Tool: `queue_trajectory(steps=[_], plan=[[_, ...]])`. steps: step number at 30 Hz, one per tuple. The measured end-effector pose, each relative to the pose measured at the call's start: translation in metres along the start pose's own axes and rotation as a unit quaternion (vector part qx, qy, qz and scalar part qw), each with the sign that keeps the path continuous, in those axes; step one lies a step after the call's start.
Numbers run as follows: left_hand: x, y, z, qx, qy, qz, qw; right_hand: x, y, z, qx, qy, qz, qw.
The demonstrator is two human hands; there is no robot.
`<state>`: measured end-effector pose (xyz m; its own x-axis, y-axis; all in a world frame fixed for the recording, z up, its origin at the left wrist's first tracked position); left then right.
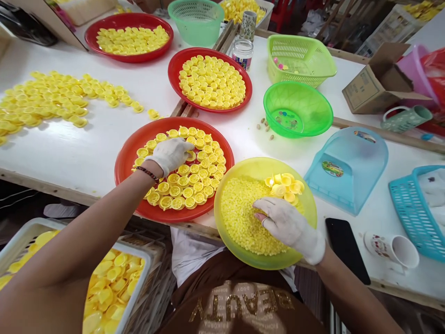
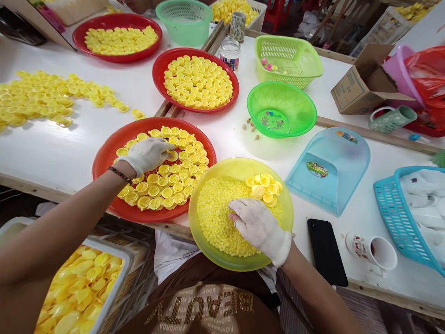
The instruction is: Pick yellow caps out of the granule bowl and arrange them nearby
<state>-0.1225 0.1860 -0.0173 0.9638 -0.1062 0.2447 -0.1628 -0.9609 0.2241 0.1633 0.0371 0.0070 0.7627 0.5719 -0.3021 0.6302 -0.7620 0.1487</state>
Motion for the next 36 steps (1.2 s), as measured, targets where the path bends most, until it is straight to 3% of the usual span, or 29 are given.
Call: queue_trajectory(steps=[5, 11, 20, 24, 27, 30, 33, 36], plan=[[0.001, -0.013, 0.012, -0.038, -0.05, -0.007, 0.998, 0.009, 0.001, 0.003, -0.008, -0.022, 0.01, 1.0], [0.005, -0.008, 0.022, -0.033, -0.069, -0.034, 0.997, 0.011, 0.0, -0.001, -0.003, -0.047, 0.008, 0.999], [0.01, -0.006, 0.011, -0.014, -0.045, -0.01, 0.999, 0.017, 0.016, -0.007, 0.023, -0.038, 0.024, 0.999], [0.025, 0.004, 0.005, -0.002, -0.033, 0.001, 0.999, 0.028, 0.03, -0.011, 0.009, 0.01, 0.07, 0.997], [0.065, 0.018, -0.011, 0.071, -0.022, 0.04, 0.996, 0.032, 0.036, -0.01, -0.049, 0.088, 0.126, 0.987], [0.135, 0.034, -0.012, 0.11, 0.048, 0.154, 0.981, 0.026, 0.03, -0.004, -0.113, 0.141, 0.159, 0.971], [0.208, 0.035, 0.02, 0.052, 0.073, 0.226, 0.97, 0.008, 0.011, 0.01, -0.147, 0.119, 0.123, 0.974], [0.258, 0.02, 0.055, 0.001, 0.047, 0.254, 0.966, -0.001, 0.0, 0.025, -0.143, 0.082, 0.098, 0.981]])
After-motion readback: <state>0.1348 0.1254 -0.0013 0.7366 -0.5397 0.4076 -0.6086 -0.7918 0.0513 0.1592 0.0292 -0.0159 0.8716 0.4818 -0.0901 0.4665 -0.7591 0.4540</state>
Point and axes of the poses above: each hand's wrist, its own y-axis away from the middle knuckle, its own z-axis out of the palm, x = y × z, the point moved 9 cm from there along -y, towards the middle knuckle, and after that the axes turned 8 degrees about y, right-handed, at the moved point
